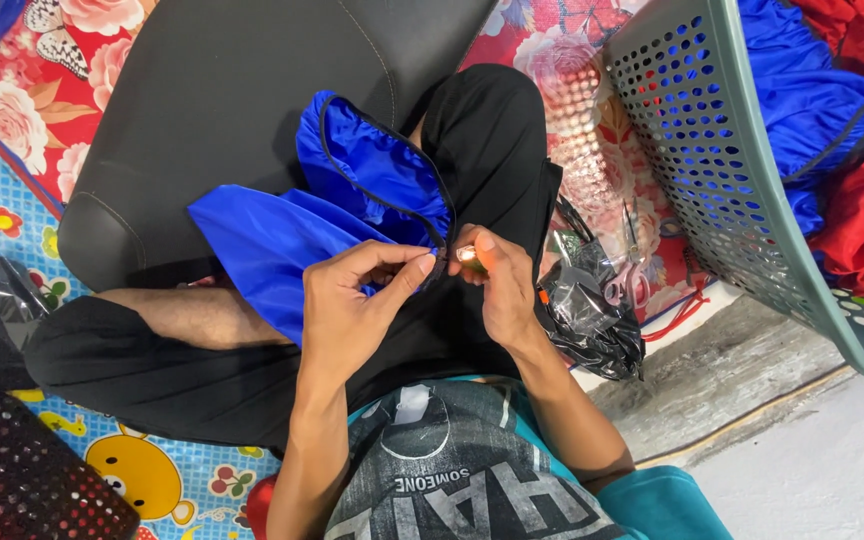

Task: The person trims threads and inserts elastic into blue fabric covers by hand using scissors and a lighter.

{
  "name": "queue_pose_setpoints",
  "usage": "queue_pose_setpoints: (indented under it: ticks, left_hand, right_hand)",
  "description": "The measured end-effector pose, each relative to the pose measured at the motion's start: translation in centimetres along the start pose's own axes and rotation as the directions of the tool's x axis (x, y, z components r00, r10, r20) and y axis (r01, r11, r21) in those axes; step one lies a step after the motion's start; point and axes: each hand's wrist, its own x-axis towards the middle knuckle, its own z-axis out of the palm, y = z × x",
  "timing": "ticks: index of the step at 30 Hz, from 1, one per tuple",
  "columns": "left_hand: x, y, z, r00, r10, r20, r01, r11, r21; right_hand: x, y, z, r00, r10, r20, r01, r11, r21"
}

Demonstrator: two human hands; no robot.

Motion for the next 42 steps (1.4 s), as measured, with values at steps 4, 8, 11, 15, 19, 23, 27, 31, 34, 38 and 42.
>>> queue_pose_setpoints:
  ticks: [4, 8, 11, 15, 19, 23, 27, 31, 34, 38, 42]
  left_hand:
    - [0.0, -0.1, -0.1, 1.000, -0.011, -0.004, 0.011, 1.000, -0.003]
    - [0.1, 0.1, 0.0, 1.000, -0.017, -0.004, 0.017, 1.000, -0.001]
    - [0.1, -0.2, -0.1, 1.000, -0.019, 0.003, 0.019, 1.000, 0.003]
    - [0.2, -0.1, -0.1, 1.000, -0.029, 0.013, 0.029, 1.000, 0.006]
    - [0.3, -0.1, 0.0, 0.999, -0.051, 0.012, 0.051, 0.999, -0.008]
    - [0.3, -0.4, -0.1, 0.998, -0.060, 0.014, 0.060, 0.998, -0.007]
    - [0.4, -0.7, -0.1, 0.996, -0.089, 0.010, 0.089, 0.995, -0.034]
    - [0.5, -0.8, -0.3, 0.987, -0.155, 0.031, 0.157, 0.985, -0.077]
    - [0.4, -0.9, -0.2, 0.982, -0.182, 0.055, 0.187, 0.977, -0.099]
    - [0.3, -0.9, -0.4, 0.976, -0.210, 0.065, 0.216, 0.969, -0.120]
    - [0.2, -1.2, -0.3, 0.972, -0.225, 0.073, 0.233, 0.964, -0.128]
  right_hand:
    - [0.3, -0.8, 0.4, 0.998, -0.049, 0.042, 0.051, 0.998, -0.044]
    - [0.5, -1.0, 0.5, 0.987, -0.130, 0.097, 0.136, 0.989, -0.053]
    - [0.4, 0.4, -0.1, 0.981, -0.150, 0.122, 0.163, 0.981, -0.105]
    - [0.7, -0.9, 0.5, 0.978, -0.160, 0.134, 0.177, 0.977, -0.122]
    - [0.8, -0.5, 0.5, 0.979, -0.152, 0.139, 0.167, 0.980, -0.104]
    - [0.7, -1.3, 0.7, 0.983, -0.124, 0.134, 0.138, 0.986, -0.097]
    - [0.4, -0.3, 0.1, 0.994, -0.069, 0.083, 0.070, 0.998, -0.009]
    - [0.1, 0.6, 0.1, 0.999, 0.006, 0.037, -0.014, 0.977, 0.213]
    - [0.1, 2.0, 0.2, 0.998, 0.053, 0.026, -0.059, 0.957, 0.283]
    - [0.0, 2.3, 0.1, 0.990, 0.138, 0.042, -0.144, 0.913, 0.383]
    - [0.0, 2.9, 0.2, 0.986, 0.165, 0.004, -0.157, 0.928, 0.337]
